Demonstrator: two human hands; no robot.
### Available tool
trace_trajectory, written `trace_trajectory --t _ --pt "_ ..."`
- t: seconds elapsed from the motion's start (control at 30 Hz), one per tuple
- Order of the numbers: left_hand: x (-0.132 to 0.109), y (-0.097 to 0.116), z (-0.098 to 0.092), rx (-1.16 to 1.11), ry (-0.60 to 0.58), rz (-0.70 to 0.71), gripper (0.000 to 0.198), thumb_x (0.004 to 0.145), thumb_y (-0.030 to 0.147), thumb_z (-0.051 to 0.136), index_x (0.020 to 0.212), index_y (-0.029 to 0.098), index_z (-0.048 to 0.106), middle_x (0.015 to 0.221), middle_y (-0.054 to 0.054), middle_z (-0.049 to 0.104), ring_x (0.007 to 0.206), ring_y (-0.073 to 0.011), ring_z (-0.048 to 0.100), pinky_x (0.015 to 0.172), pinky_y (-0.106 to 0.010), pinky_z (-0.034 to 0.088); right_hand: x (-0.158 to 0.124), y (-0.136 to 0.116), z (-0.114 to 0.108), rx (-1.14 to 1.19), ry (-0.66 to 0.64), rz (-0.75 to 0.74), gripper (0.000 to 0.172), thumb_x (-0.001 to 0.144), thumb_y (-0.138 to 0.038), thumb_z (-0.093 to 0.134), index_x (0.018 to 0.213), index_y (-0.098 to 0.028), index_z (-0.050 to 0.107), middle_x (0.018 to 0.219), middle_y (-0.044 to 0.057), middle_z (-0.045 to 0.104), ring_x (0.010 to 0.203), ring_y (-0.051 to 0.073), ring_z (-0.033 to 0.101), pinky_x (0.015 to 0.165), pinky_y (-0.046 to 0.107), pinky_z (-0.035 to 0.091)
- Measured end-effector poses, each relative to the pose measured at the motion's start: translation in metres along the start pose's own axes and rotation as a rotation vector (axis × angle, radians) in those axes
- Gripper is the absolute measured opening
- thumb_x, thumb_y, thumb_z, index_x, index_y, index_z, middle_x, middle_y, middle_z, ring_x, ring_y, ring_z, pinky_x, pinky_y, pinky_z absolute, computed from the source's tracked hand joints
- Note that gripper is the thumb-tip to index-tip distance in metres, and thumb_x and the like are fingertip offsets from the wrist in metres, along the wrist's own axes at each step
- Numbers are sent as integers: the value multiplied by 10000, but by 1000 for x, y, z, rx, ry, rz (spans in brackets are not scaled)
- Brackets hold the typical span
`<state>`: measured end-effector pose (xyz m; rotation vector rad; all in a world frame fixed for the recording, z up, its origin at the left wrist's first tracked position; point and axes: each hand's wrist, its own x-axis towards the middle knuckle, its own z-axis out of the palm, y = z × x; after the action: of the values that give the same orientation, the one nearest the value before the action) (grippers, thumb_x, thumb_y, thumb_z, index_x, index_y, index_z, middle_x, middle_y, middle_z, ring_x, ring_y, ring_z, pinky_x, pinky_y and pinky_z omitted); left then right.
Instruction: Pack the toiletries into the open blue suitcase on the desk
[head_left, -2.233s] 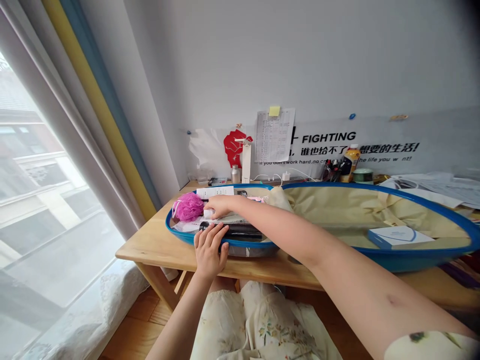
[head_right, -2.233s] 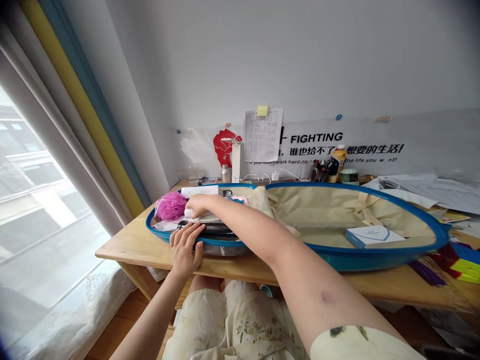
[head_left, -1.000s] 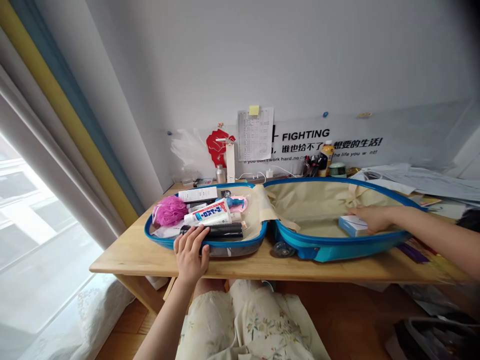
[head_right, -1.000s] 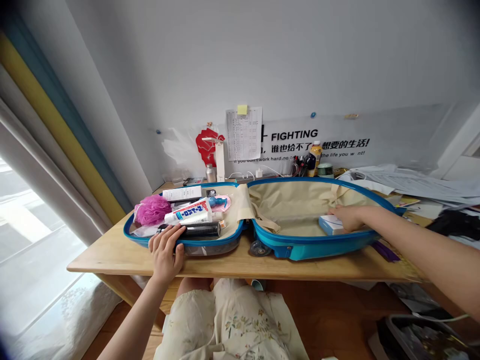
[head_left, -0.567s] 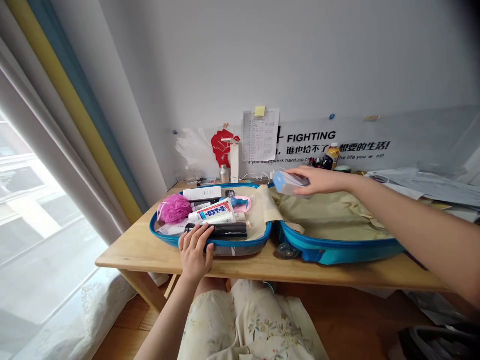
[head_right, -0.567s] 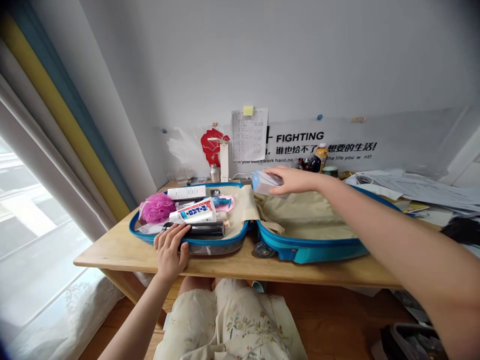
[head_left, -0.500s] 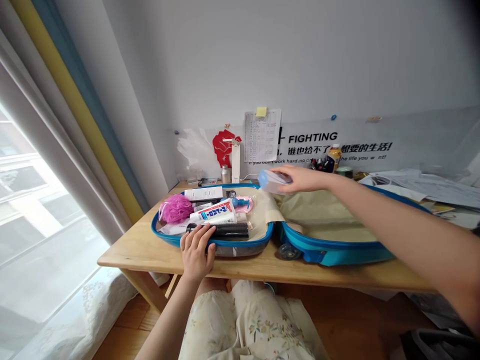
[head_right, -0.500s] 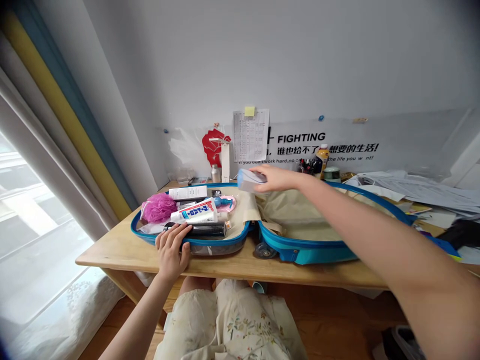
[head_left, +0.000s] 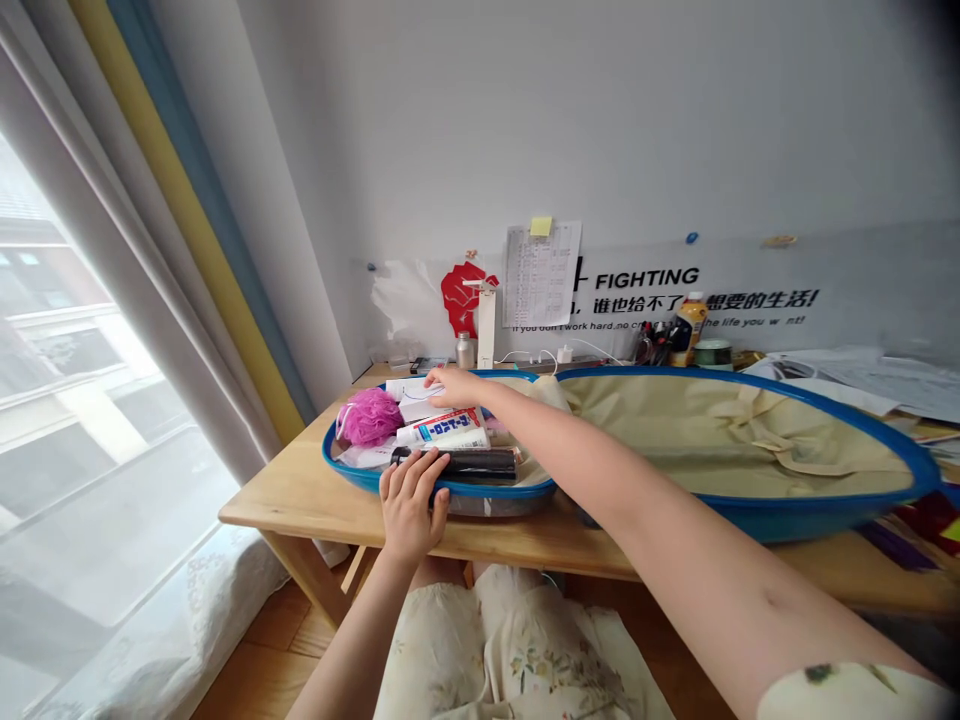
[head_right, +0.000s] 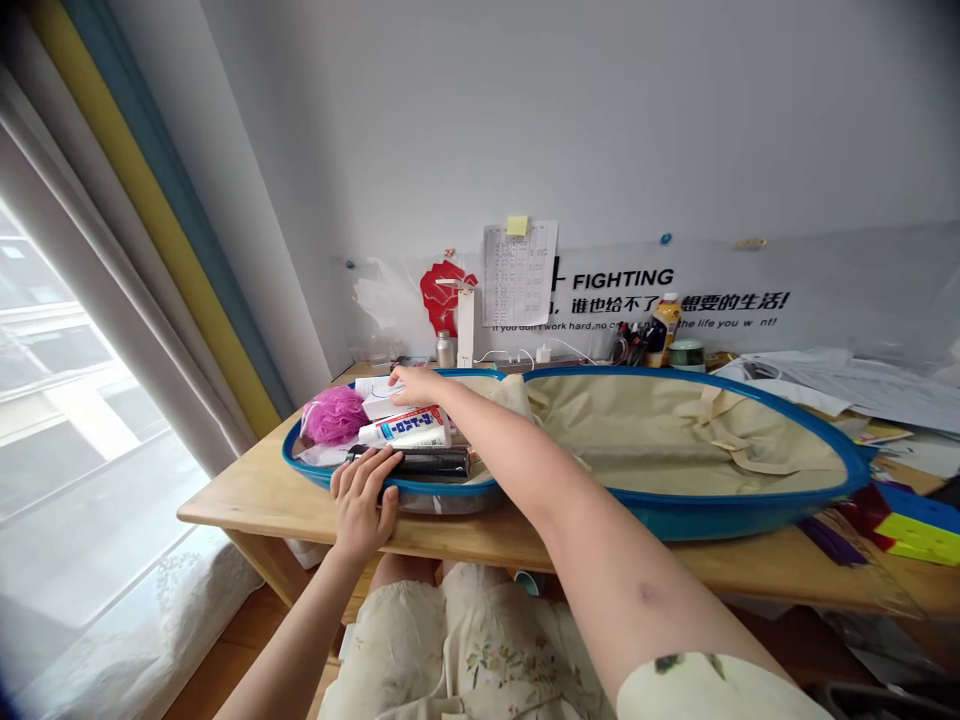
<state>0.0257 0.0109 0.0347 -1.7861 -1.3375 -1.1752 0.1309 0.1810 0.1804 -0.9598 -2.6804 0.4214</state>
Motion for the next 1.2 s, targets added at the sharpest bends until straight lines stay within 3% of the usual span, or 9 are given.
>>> trace_trajectory --t 0.23,0.33,0.43,0.53,0.63,0.73,0.83,1.0,1.2 --pt "-1 -2 1 -43 23 1 394 990 328 415 1325 252 609 1279 -83 677 1223 -260 562 1069 -412 300 -29 1 3 -51 -10 -71 537 833 -260 575 1368 -301 560 1438 -17 565 1373 257 472 1139 376 391" --pt "-2 -4 1 -47 10 6 401 989 332 419 1343 260 594 1280 -82 676 1233 -262 558 1072 -415 303 -68 4 -23 -74 -17 -94 535 819 -276 591 1353 -253 574 1484 52 516 1379 269 460 1141 407 382" --pt "-3 -4 1 -40 7 13 397 992 323 413 1342 259 590 1275 -84 678 1230 -259 561 1065 -415 306 -125 22 -64 -112 -36 -76 399 871 -316 510 1237 -255 656 1374 63 606 1276 258 545 1088 426 415" --pt "-4 -4 1 -40 6 6 399 994 331 408 1341 264 593 1272 -82 680 1229 -259 563 1068 -417 305 -183 59 -101 -107 2 206 360 896 -392 453 1137 -268 690 1276 45 658 1162 217 603 1028 372 440" --pt "-4 -5 2 -32 18 4 398 994 338 407 1333 260 600 1262 -83 683 1224 -259 565 1075 -421 303 -230 102 -115 -91 -67 381 340 862 -397 462 990 -212 717 1019 90 735 913 212 683 818 334 517" --pt "-4 -5 2 -21 30 15 389 991 325 416 1323 252 604 1253 -87 687 1217 -258 570 1080 -417 297 -265 129 -107 -67 -147 470 251 792 -367 529 820 -214 726 803 81 740 724 205 692 658 296 524" --pt "-4 -4 1 -20 38 18 378 986 300 426 1314 242 605 1254 -93 687 1224 -257 570 1083 -416 299 -295 131 -95 -74 -127 516 267 800 -399 524 788 -237 735 852 93 754 766 239 709 667 321 546" --pt "-2 -4 -4 -53 56 41 252 971 300 486 1125 268 684 1235 -81 686 1201 -252 592 1062 -425 340 -348 113 -70 13 116 422 459 897 -596 390 824 -313 745 966 96 756 887 278 722 743 368 595" --pt "3 -6 -14 -59 53 45 126 944 326 583 931 270 696 1091 -57 715 1114 -245 617 945 -392 395 -367 108 -27 -202 429 288 311 818 -648 516 823 -432 740 893 46 759 850 320 717 773 466 605"
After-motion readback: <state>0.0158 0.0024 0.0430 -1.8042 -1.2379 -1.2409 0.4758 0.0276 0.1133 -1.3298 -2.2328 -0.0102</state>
